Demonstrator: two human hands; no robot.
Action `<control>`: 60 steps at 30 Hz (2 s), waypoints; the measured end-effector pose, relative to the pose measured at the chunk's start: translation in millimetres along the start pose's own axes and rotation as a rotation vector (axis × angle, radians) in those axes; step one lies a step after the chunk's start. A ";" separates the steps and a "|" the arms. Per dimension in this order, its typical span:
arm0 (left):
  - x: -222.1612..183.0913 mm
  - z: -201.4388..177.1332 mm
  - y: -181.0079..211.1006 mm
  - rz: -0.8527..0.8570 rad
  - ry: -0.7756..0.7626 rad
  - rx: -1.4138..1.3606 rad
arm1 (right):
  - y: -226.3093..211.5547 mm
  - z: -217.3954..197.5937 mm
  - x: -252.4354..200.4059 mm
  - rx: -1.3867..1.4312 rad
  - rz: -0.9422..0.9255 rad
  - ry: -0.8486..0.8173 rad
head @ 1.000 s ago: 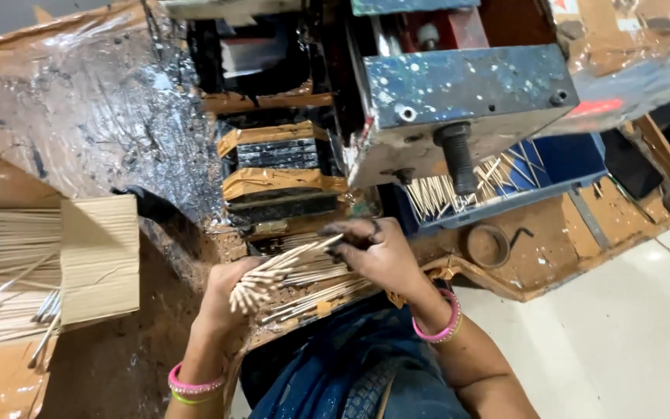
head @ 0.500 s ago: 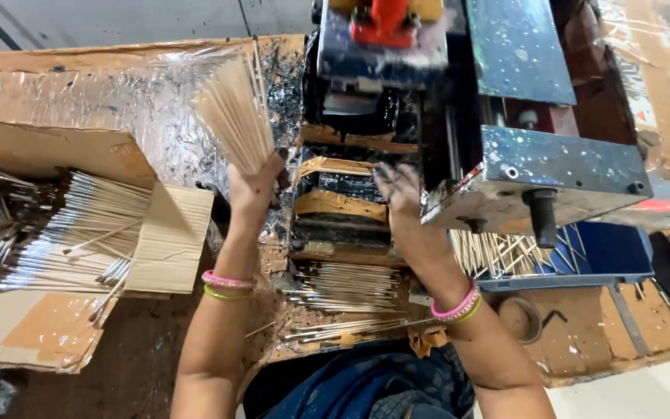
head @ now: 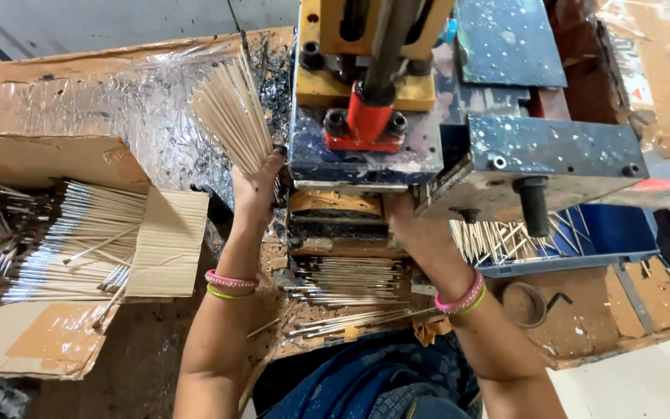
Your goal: Feeding bamboo sticks into an industrial incense stick coating machine and organizing the finished sticks.
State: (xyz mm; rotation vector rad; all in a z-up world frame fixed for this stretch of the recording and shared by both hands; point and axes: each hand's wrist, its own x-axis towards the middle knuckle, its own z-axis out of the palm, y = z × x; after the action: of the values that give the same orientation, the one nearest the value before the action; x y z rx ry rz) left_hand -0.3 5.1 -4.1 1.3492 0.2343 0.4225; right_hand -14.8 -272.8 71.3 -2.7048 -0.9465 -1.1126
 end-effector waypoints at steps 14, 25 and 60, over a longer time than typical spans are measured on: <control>-137.0 -137.9 -65.7 -0.031 0.001 0.152 | 65.3 -23.2 -150.5 0.578 0.896 -0.041; -94.3 -65.2 -8.9 0.081 -0.638 0.090 | 8.1 -0.2 -92.9 1.755 0.357 -0.081; -51.1 -23.1 1.9 0.062 0.009 -0.013 | 15.7 0.0 -31.5 -0.040 -0.110 -0.050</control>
State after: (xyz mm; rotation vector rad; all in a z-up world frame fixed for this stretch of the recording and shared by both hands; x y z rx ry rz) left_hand -56.0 4.3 -11.1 1.3445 0.1974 0.4812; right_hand -23.1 -301.8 53.2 -2.7545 -1.1050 -1.0988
